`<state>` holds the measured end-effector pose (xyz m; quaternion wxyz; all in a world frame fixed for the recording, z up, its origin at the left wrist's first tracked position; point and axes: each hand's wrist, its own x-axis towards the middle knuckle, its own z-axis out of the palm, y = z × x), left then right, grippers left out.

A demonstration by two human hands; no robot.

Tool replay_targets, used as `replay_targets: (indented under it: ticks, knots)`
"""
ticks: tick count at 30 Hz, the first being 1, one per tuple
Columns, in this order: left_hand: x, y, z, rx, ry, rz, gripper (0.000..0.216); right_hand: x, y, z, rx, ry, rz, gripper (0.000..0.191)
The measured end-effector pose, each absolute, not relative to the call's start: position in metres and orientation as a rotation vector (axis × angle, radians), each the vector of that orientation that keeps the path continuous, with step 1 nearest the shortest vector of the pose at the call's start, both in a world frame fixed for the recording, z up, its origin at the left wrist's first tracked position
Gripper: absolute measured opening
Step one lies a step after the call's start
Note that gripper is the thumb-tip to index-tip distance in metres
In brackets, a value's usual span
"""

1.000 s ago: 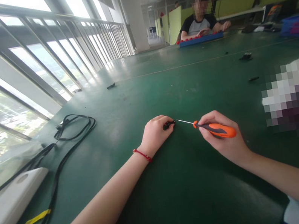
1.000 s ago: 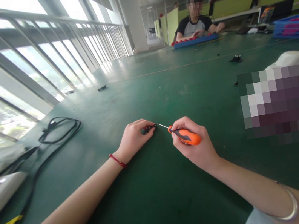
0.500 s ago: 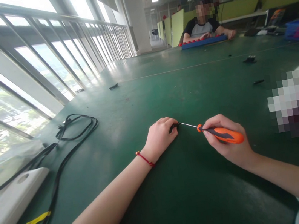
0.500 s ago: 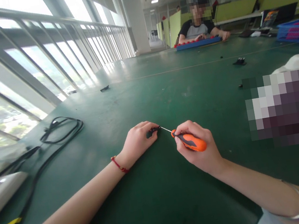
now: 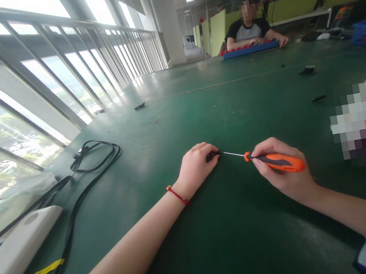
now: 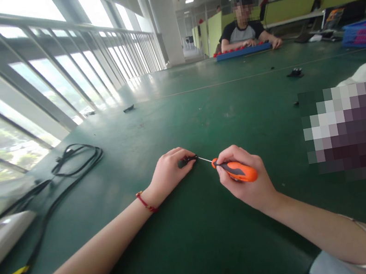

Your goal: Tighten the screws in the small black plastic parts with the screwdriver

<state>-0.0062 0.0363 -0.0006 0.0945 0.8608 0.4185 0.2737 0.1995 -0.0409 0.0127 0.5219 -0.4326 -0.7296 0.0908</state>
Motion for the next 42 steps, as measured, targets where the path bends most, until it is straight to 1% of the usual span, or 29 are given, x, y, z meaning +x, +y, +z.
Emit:
replay_targets:
  ticks: [13, 19, 21, 24, 27, 29, 30, 33, 34, 35, 36, 38, 39, 40, 42]
  knots:
    - [-0.0062, 0.0364, -0.0006, 2.565, 1.234, 0.821, 0.013, 0.1977, -0.0408, 0.0123, -1.033, -1.742, 0.319, 0.007]
    - [-0.0062, 0.0356, 0.0017, 2.551, 1.233, 0.835, 0.013, 0.1985, -0.0414, 0.0136, -1.068, -1.743, 0.416, 0.004]
    - [-0.0059, 0.0351, 0.0025, 2.551, 1.211, 0.826, 0.013, 0.1978, -0.0426, 0.0145, -1.093, -1.719, 0.399, 0.007]
    - [-0.0056, 0.0345, 0.0027, 2.553, 1.201, 0.81, 0.014, 0.1964, -0.0426, 0.0143, -1.125, -1.654, 0.328, 0.006]
    - [-0.0054, 0.0343, 0.002, 2.544, 1.223, 0.817, 0.014, 0.1968, -0.0402, 0.0121, -1.064, -1.602, 0.29, 0.024]
    - [-0.0054, 0.0344, 0.0014, 2.535, 1.23, 0.824, 0.014, 0.1978, -0.0391, 0.011, -1.026, -1.598, 0.318, 0.03]
    - [-0.0053, 0.0346, 0.0012, 2.531, 1.232, 0.826, 0.014, 0.1983, -0.039, 0.0108, -1.035, -1.609, 0.333, 0.028]
    - [-0.0053, 0.0354, 0.0008, 2.524, 1.228, 0.827, 0.014, 0.1987, -0.04, 0.0113, -1.12, -1.65, 0.316, 0.009]
    - [-0.0053, 0.0358, 0.0007, 2.522, 1.226, 0.826, 0.014, 0.1986, -0.0402, 0.0115, -1.13, -1.644, 0.285, 0.008]
    - [-0.0053, 0.0362, 0.0006, 2.52, 1.225, 0.824, 0.014, 0.1986, -0.0402, 0.0116, -1.118, -1.623, 0.245, 0.009]
    - [-0.0053, 0.0364, 0.0005, 2.518, 1.225, 0.822, 0.014, 0.1987, -0.04, 0.0116, -1.09, -1.596, 0.21, 0.015]
    - [-0.0054, 0.0367, 0.0003, 2.514, 1.227, 0.823, 0.013, 0.1992, -0.0393, 0.0114, -1.028, -1.556, 0.184, 0.03]
    - [-0.0054, 0.0367, 0.0002, 2.514, 1.228, 0.824, 0.013, 0.1997, -0.0391, 0.0114, -1.012, -1.56, 0.197, 0.035]
    - [-0.0054, 0.0366, 0.0002, 2.513, 1.228, 0.825, 0.013, 0.2001, -0.0393, 0.0115, -1.017, -1.585, 0.217, 0.034]
    - [-0.0055, 0.0365, 0.0001, 2.513, 1.228, 0.825, 0.013, 0.2006, -0.0403, 0.0122, -1.067, -1.643, 0.222, 0.021]
